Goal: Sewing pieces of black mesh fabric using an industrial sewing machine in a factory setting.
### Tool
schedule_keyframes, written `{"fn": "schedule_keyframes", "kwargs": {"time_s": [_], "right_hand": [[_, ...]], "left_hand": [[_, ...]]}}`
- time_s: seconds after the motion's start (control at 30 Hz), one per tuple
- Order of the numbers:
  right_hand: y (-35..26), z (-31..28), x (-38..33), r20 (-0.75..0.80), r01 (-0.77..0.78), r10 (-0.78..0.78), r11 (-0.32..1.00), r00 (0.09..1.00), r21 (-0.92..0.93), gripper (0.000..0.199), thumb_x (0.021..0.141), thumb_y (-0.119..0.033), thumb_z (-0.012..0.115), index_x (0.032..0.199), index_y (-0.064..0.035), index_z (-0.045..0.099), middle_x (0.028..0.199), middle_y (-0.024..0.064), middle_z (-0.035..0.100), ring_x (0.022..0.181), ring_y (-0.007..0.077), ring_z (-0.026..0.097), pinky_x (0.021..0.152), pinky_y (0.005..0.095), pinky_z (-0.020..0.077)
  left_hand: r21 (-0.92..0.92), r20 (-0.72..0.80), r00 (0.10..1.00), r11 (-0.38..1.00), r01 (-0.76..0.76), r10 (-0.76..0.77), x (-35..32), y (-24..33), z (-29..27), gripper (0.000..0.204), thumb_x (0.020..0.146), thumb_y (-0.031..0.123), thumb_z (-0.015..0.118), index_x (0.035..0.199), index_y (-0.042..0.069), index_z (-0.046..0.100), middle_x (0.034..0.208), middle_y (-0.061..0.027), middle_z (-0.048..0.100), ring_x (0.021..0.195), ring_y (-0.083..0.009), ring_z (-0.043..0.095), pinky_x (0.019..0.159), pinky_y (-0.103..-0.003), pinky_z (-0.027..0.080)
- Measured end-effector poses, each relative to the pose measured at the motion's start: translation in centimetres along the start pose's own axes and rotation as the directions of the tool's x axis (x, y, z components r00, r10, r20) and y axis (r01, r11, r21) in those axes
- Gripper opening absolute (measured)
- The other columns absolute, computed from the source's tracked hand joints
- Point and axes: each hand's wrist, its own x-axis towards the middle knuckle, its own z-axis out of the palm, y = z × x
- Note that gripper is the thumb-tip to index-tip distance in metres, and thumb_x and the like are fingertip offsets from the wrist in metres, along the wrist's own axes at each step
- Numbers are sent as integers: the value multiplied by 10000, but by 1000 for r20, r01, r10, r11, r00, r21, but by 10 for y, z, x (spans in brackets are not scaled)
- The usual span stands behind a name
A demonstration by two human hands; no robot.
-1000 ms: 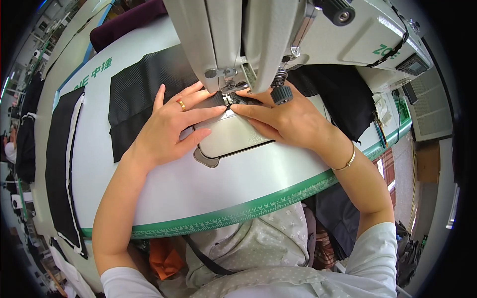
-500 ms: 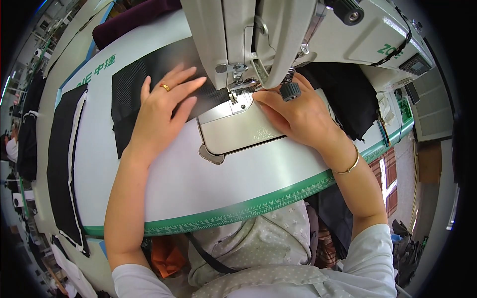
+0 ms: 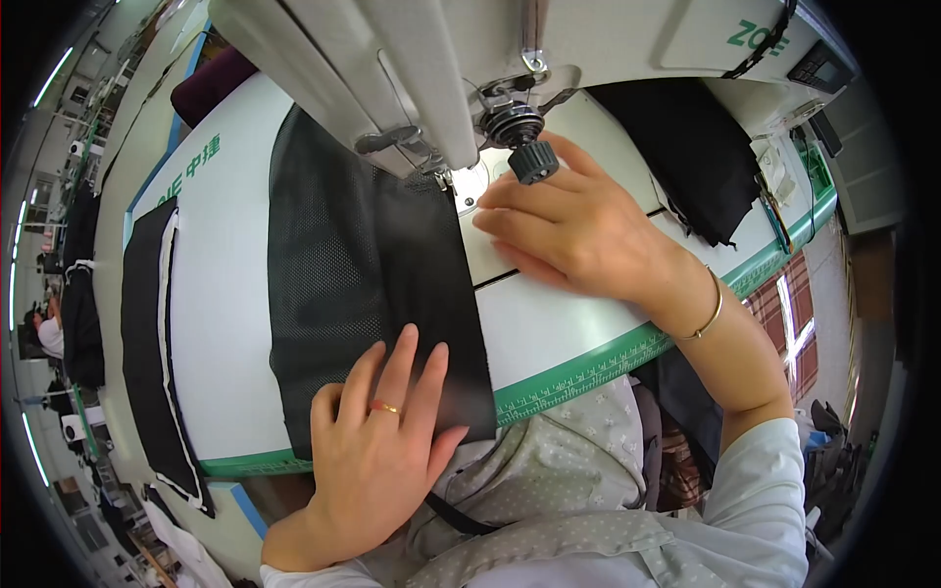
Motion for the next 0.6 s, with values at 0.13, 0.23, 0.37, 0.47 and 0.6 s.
{"fn": "schedule_keyframes", "kwargs": {"time_s": [0.13, 0.23, 0.37, 0.47, 0.6], "right_hand": [[-5, -3, -3, 51, 47, -49, 998, 998, 37, 240, 761, -188, 789, 965, -106, 695, 868, 2, 612, 887, 187, 645, 1055, 504, 476], [-6, -6, -2, 79, 30, -34, 998, 996, 53, 236, 765, -194, 789, 963, -106, 694, 869, -1, 612, 886, 185, 645, 1050, 499, 479], [-7, -5, -2, 113, 14, -20, 998, 993, 55, 255, 778, -219, 783, 990, -102, 703, 973, 12, 642, 980, 190, 643, 1050, 509, 473], [-8, -6, -1, 172, -63, 39, 989, 984, 132, 294, 793, -237, 775, 1040, -94, 707, 1121, 27, 651, 1101, 200, 620, 1053, 525, 461], [-7, -6, -1, 213, -67, 34, 986, 976, 152, 322, 799, -236, 768, 1077, -87, 703, 1197, 36, 641, 1165, 212, 599, 1051, 533, 458]], "left_hand": [[20, -173, 981, 996, -91, 93, 30, -8, 12, 683, 804, 288, 779, 1410, 65, 558, 1484, -113, 465, 1311, -310, 489, 1036, -520, 390], [-20, -147, 988, 998, -60, 56, 51, -6, 18, 737, 841, 306, 758, 1469, 46, 475, 1535, -120, 393, 1400, -336, 416, 1100, -567, 351], [25, -151, 985, 996, -81, 84, 58, -3, 26, 740, 859, 361, 745, 1452, 13, 471, 1492, -152, 423, 1403, -324, 412, 1091, -617, 369], [-170, -126, 984, 974, -148, 127, 56, -4, 26, 749, 850, 265, 758, 1479, 26, 430, 1564, -127, 360, 1439, -329, 378, 1146, -576, 320], [-175, -276, 951, 966, -191, 138, 61, -24, 30, 718, 818, 259, 780, 1424, 7, 489, 1484, -127, 443, 1407, -311, 403, 1133, -561, 344]]}}
